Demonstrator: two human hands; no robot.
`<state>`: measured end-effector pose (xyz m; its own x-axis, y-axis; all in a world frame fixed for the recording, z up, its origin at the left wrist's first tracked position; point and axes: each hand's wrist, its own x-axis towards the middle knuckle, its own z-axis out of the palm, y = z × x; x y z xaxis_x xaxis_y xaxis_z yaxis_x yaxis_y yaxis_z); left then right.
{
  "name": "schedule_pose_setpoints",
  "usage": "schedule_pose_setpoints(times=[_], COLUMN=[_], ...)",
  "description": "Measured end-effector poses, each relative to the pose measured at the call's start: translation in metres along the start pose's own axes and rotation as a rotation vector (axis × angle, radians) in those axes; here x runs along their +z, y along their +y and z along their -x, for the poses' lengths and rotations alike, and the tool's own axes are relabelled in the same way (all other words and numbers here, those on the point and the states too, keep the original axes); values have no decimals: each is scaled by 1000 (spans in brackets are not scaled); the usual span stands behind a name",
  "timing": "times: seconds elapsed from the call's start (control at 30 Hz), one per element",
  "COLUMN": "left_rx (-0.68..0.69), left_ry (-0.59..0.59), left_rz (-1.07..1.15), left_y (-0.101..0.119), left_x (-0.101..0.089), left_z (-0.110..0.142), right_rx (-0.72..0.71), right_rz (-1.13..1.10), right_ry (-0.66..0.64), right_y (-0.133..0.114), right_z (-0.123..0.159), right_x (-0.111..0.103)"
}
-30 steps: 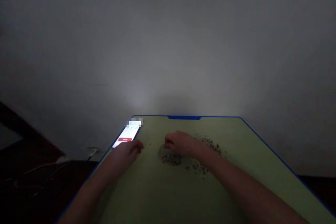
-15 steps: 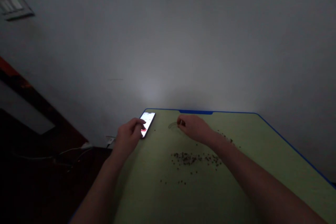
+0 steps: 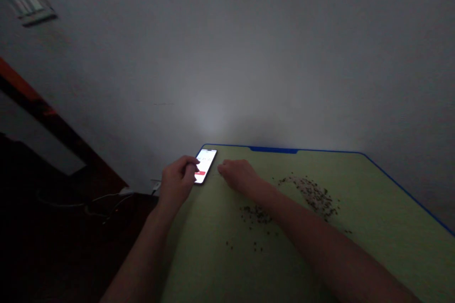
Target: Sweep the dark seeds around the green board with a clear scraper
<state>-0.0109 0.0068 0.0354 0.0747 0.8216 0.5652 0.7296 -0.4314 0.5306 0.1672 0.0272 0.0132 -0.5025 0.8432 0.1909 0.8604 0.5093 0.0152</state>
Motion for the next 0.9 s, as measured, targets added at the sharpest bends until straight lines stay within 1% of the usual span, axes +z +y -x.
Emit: schedule_pose_setpoints(times=[0.2,0.27,0.3,0.37,0.43,0.47,0.53,0.6,0.67,0.73,0.9], left_rx=[13,17,18,21,21,18,7,-4,-8,-10,-11], left_ry=[-8,-18,-23,-30,-40,-46,-60,-75,-88,-99,-116], left_rz=[2,-6,-9,-12,-16,-19,-27,-30,-27,-24,-27], left_y=[1,2,2,2,3,4,5,6,7,7,8], left_x=[1,2,2,3,4,4,5,5,6,6,9], left_z=[1,1,1,1,1,1,0,0,0,0,1], right_rx=[-178,-205,-191,-93,71,153,305,413,462,463,475], right_rz=[10,4,-14,-99,-236,-312,-403,-450,-493,-521,-529], right_ry=[-48,-37,-20,39,100,101,45,-15,-61,-86,-104], right_y=[-20,-24,-23,-16,-3,6,22,35,40,38,29], right_z=[53,69,77,94,113,124,145,162,174,179,176], right_x=[-18,-27,-33,-44,-52,-53,-51,-43,-34,-26,-16])
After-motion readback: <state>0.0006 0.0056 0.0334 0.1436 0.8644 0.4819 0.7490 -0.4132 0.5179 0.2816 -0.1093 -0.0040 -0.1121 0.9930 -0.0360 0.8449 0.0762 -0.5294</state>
